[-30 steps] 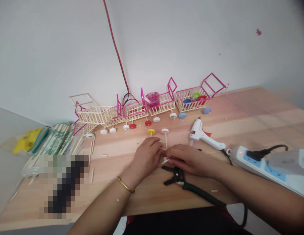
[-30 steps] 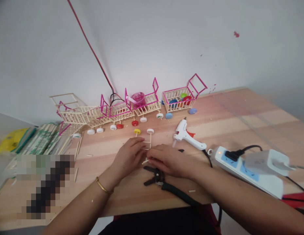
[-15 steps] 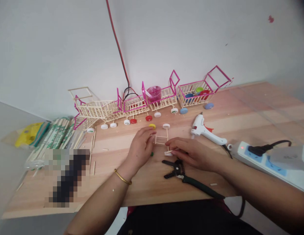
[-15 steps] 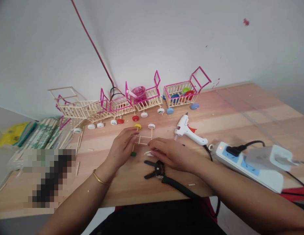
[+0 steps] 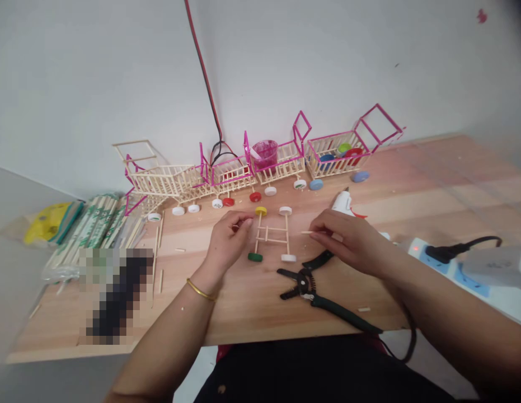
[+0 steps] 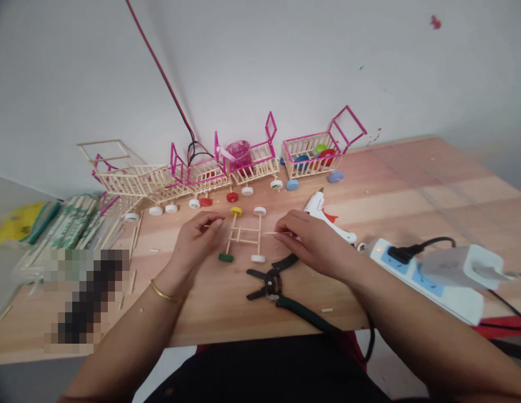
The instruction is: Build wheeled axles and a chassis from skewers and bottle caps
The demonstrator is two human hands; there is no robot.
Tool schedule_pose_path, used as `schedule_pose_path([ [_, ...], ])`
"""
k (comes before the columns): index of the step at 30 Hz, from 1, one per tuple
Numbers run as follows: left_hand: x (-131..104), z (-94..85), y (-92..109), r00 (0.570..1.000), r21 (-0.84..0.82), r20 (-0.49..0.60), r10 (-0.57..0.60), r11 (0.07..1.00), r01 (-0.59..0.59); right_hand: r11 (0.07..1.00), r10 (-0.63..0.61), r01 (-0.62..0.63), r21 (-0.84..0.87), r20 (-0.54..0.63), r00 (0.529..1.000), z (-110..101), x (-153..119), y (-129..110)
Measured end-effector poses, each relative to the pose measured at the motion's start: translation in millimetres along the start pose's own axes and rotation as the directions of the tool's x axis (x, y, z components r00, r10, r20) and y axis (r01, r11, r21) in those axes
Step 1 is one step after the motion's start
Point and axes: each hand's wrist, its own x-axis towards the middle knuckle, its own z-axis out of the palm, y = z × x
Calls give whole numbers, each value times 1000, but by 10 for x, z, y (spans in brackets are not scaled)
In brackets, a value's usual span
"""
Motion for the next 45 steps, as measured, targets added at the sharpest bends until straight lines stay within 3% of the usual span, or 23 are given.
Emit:
schedule_pose_path([
  [6, -4, 45, -76, 999, -23, 13, -43, 999, 43, 896, 61, -1, -444, 123, 991, 35, -26, 139],
  [10, -17, 55, -67, 998, -53, 64, -27, 998, 30, 849, 72, 13, -528, 140, 988, 49, -69, 195],
  [17, -46, 55, -49, 988, -77, 152, 7, 997, 5, 957, -16, 11, -292, -16, 1000, 33, -4, 93],
  [21, -51, 38, -14, 982, -47, 188, 19, 999, -10, 980, -106, 127, -152, 137, 985, 103, 18, -107],
  [26, -67, 38, 14, 972, -11, 227, 60, 998, -59, 984, -94, 126, -126, 230, 969, 188, 4, -224],
  [34, -113, 80, 30, 967, 66, 251, 48, 996, -67, 990, -122, 137, -45, 245, 962, 309, 3, -174],
  [39, -135, 109, 19, 968, 107, 236, 88, 987, -116, 989, -139, 147, -14, 241, 961, 324, 10, -169],
  [45, -141, 119, 10, 974, 103, 214, 74, 990, -98, 988, -152, 157, 2, 244, 958, 324, 15, -169],
])
